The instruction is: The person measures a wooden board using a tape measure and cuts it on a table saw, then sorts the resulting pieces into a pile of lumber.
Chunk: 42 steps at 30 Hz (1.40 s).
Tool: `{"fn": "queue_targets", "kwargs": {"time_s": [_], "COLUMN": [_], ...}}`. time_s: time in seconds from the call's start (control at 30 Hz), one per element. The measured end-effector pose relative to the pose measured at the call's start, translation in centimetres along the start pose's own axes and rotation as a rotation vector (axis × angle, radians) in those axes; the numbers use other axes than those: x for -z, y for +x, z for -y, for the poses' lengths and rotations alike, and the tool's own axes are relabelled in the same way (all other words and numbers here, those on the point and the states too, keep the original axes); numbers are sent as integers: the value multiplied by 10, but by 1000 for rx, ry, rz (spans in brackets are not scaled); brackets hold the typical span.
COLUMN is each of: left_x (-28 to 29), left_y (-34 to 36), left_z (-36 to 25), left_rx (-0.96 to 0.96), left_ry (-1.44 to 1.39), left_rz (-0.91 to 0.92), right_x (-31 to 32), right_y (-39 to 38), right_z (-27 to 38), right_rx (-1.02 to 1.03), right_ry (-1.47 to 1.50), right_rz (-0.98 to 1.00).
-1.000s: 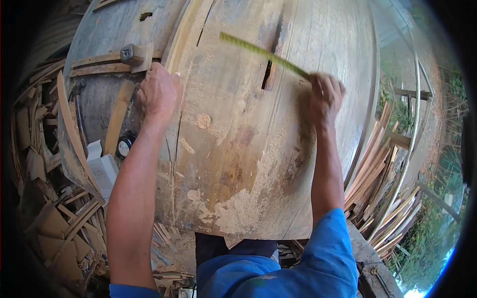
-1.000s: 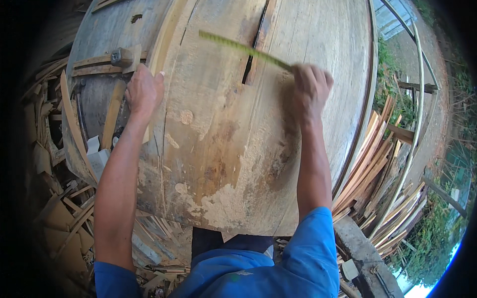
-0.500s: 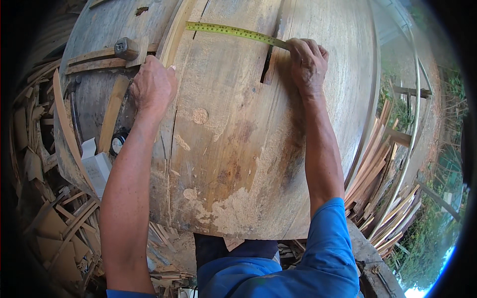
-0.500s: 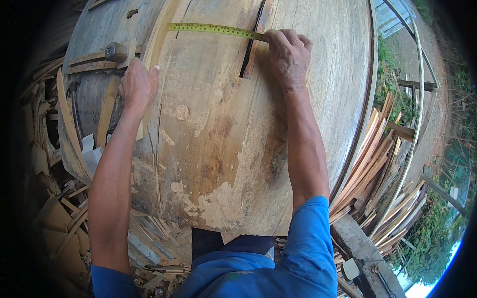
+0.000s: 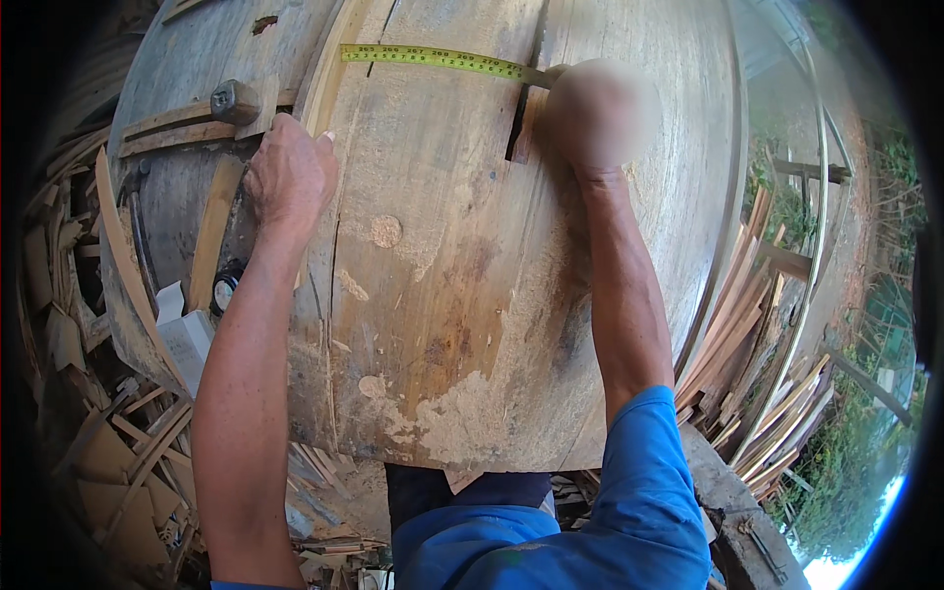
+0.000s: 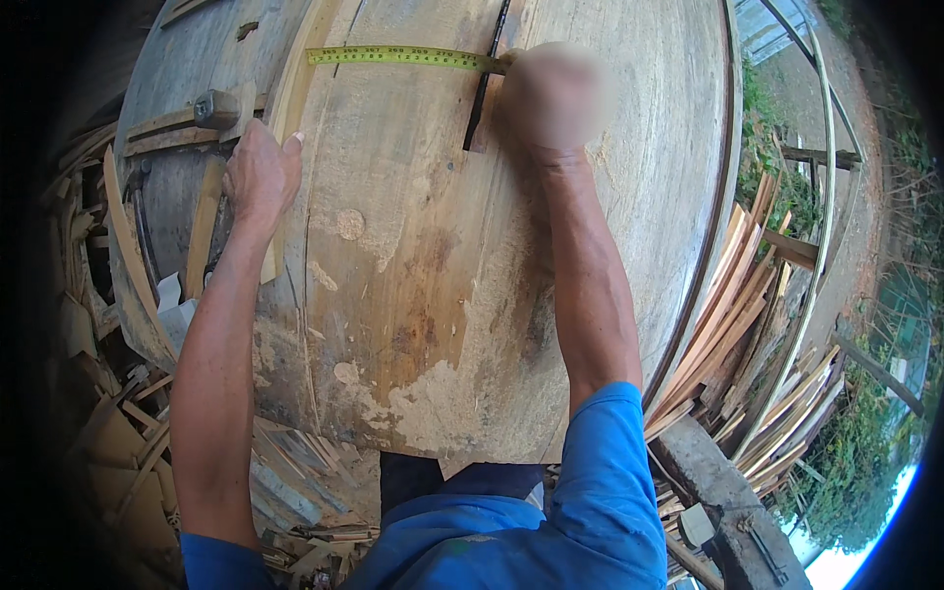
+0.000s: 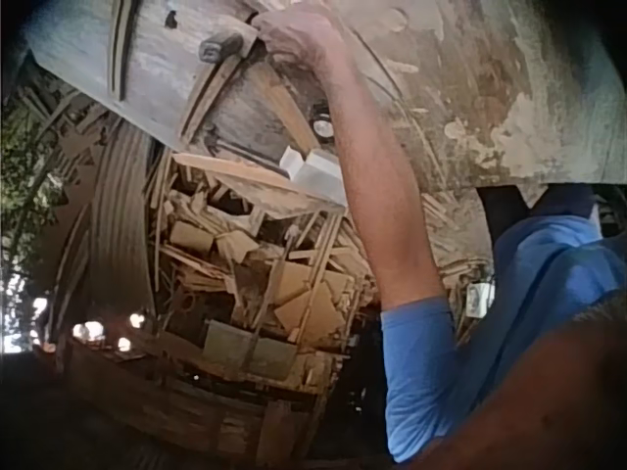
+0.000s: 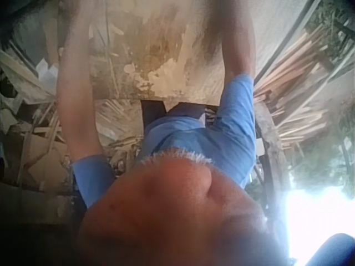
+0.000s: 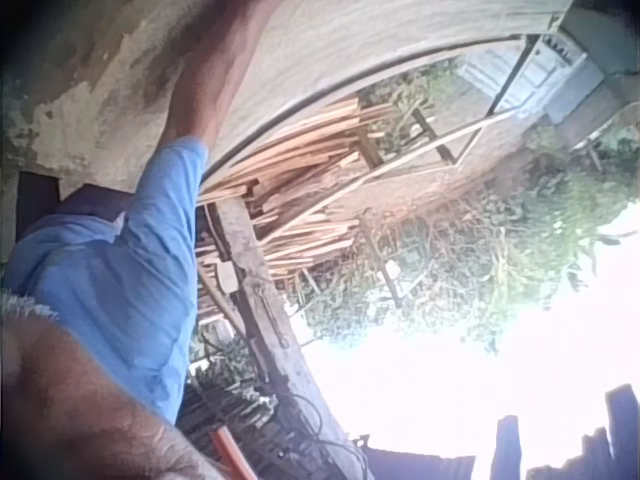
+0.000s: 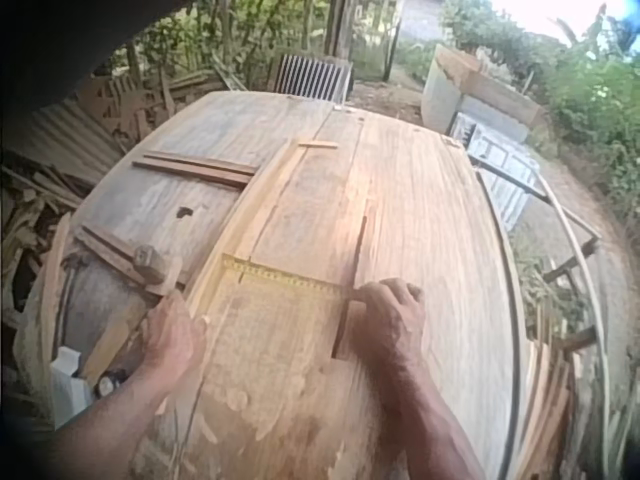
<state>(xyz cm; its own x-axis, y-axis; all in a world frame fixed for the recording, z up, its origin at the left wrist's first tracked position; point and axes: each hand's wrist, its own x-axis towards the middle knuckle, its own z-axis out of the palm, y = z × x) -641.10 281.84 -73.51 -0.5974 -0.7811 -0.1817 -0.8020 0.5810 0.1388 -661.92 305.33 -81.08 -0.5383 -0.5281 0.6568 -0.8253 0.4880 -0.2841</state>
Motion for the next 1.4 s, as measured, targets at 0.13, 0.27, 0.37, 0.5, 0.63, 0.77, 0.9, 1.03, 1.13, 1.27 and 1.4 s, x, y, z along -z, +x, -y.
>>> {"fn": "queue_targets", "kwargs": {"time_s": [0.13, 0.27, 0.37, 0.5, 0.63, 0.77, 0.9, 1.03, 1.13, 1.27, 1.4], "left_x": [2, -2, -1, -1, -1, -1, -2, -3, -9, 2, 2], "left_y": [-1, 2, 1, 2, 2, 2, 0, 0, 0, 3, -1], "left_z": [-1, 0, -1, -1, -1, 0, -2, -1, -5, 3, 26], "left_rx": [4, 7, 9, 13, 1, 3, 1, 9, 46, 116, 79], "left_ry": [24, 78, 80, 85, 83, 98, 111, 126, 76, -66, -384], "left_rz": [0, 7, -7, -15, -18, -8, -11, -23, -25, 80, -182], "right_x": [-3, -3, -2, -3, -1, -2, 4, 6, 7, 55, 107], "right_y": [-2, -1, -1, -1, 0, 0, 0, 2, -8, -50, -128], "right_z": [-1, -2, -3, -5, -1, 1, 6, 6, -10, 16, 2], "right_rx": [-16, -13, 15, 12, 5, -26, -25, 5, -29, -251, -421], "right_ry": [11, 18, 9, 5, -19, -17, -5, 23, 102, -180, -719], "right_rz": [-8, -35, -26, 6, 6, 62, 19, 16, -42, -66, 13]}}
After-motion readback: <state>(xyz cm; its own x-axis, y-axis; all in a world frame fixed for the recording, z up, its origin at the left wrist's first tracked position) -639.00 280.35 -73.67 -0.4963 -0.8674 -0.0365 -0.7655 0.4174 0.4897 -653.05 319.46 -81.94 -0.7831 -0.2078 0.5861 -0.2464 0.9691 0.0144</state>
